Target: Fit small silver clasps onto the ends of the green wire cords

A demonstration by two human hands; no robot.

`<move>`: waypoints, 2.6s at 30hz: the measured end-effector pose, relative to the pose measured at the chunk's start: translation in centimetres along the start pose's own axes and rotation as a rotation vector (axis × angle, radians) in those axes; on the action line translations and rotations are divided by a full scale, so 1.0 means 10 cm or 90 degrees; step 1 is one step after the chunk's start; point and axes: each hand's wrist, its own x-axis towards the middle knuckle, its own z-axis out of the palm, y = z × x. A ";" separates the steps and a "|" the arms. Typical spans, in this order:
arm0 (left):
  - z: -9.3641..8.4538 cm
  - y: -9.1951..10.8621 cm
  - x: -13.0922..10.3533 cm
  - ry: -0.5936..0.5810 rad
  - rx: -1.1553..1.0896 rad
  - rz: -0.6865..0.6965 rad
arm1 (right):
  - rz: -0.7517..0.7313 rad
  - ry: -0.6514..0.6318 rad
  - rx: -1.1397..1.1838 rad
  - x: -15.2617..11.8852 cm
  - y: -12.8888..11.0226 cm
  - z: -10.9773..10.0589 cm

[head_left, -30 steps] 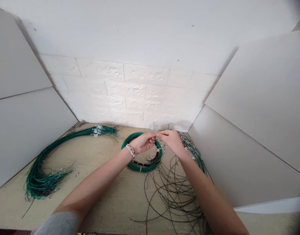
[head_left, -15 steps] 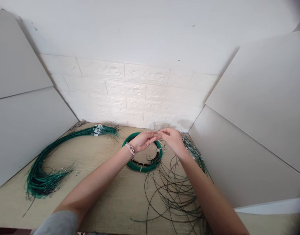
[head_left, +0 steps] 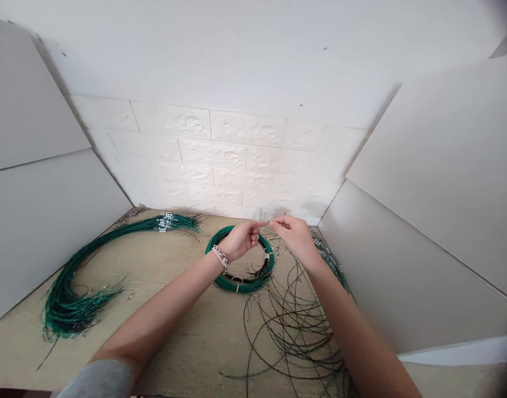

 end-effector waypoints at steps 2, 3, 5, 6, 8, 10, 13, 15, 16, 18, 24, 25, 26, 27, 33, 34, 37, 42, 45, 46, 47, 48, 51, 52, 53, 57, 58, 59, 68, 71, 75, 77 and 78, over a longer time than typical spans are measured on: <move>0.03 0.04 -0.03 -0.046 -0.005 -0.019 | 0.006 0.007 0.001 -0.01 -0.03 -0.01; 0.04 0.06 -0.04 -0.073 -0.003 -0.022 | 0.006 0.013 0.001 -0.02 -0.05 -0.02; 0.06 0.09 -0.06 -0.121 0.005 -0.022 | -0.001 0.025 -0.005 -0.04 -0.08 -0.03; 0.06 0.10 -0.07 -0.138 0.007 -0.019 | -0.008 0.031 -0.010 -0.05 -0.10 -0.03; 0.06 0.11 -0.09 -0.155 0.002 -0.009 | -0.023 0.044 -0.021 -0.07 -0.13 -0.04; 0.05 0.11 -0.09 -0.159 -0.008 -0.002 | -0.028 0.055 -0.025 -0.09 -0.16 -0.04; 0.02 0.13 -0.08 -0.158 -0.023 -0.001 | -0.026 0.073 -0.028 -0.12 -0.20 -0.05; 0.01 0.13 -0.07 -0.150 -0.035 -0.004 | -0.033 0.082 -0.039 -0.14 -0.22 -0.05; 0.00 0.14 -0.07 -0.144 -0.043 -0.005 | -0.041 0.086 -0.048 -0.15 -0.23 -0.05; -0.01 0.14 -0.05 -0.135 -0.066 -0.003 | -0.056 0.092 -0.065 -0.16 -0.26 -0.04; -0.02 0.13 -0.04 -0.159 -0.133 0.007 | -0.076 0.107 -0.097 -0.18 -0.28 -0.04; -0.02 0.13 -0.04 -0.157 -0.129 0.006 | -0.079 0.112 -0.101 -0.19 -0.28 -0.04; -0.03 0.13 -0.04 -0.155 -0.125 0.006 | -0.081 0.116 -0.104 -0.19 -0.28 -0.03; -0.03 0.13 -0.04 -0.152 -0.120 0.007 | -0.084 0.119 -0.109 -0.19 -0.28 -0.03; -0.03 0.11 -0.03 -0.151 -0.118 0.002 | -0.129 0.131 -0.149 -0.21 -0.25 0.01; -0.03 0.11 -0.03 -0.152 -0.117 0.000 | -0.138 0.132 -0.158 -0.20 -0.25 0.02; -0.03 0.11 -0.03 -0.148 -0.115 -0.005 | -0.162 0.136 -0.189 -0.20 -0.22 0.04; -0.02 0.12 -0.03 -0.134 -0.117 -0.012 | -0.181 0.144 -0.234 -0.20 -0.19 0.04; -0.01 0.12 -0.04 -0.123 -0.113 -0.017 | -0.188 0.146 -0.250 -0.20 -0.19 0.04; -0.01 0.12 -0.04 -0.123 -0.111 -0.018 | -0.189 0.147 -0.256 -0.20 -0.19 0.04; 0.00 0.12 -0.04 -0.124 -0.109 -0.018 | -0.190 0.149 -0.261 -0.20 -0.19 0.04; 0.00 0.12 -0.04 -0.127 -0.106 -0.017 | -0.191 0.151 -0.266 -0.20 -0.19 0.04; 0.00 0.12 -0.05 -0.136 -0.098 -0.019 | -0.188 0.152 -0.281 -0.20 -0.19 0.04; 0.00 0.12 -0.05 -0.137 -0.097 -0.022 | -0.186 0.150 -0.284 -0.21 -0.19 0.04; 0.00 0.12 -0.05 -0.136 -0.097 -0.024 | -0.185 0.148 -0.288 -0.21 -0.20 0.04; -0.01 0.10 -0.05 -0.142 -0.109 -0.020 | -0.189 0.143 -0.300 -0.21 -0.19 0.04; -0.01 0.10 -0.05 -0.144 -0.113 -0.018 | -0.191 0.142 -0.303 -0.21 -0.19 0.04; -0.01 0.09 -0.04 -0.146 -0.115 -0.015 | -0.194 0.142 -0.305 -0.21 -0.18 0.05; -0.02 0.07 -0.02 -0.143 -0.105 0.011 | -0.199 0.150 -0.331 -0.20 -0.16 0.06; -0.01 0.06 -0.02 -0.136 -0.099 0.019 | -0.201 0.147 -0.337 -0.21 -0.18 0.06; 0.01 0.05 -0.02 -0.134 -0.079 0.036 | -0.207 0.155 -0.340 -0.22 -0.18 0.07; 0.02 0.05 -0.03 -0.124 -0.072 0.039 | -0.207 0.162 -0.344 -0.22 -0.18 0.07; 0.02 0.06 -0.03 -0.120 -0.069 0.037 | -0.207 0.165 -0.345 -0.22 -0.18 0.07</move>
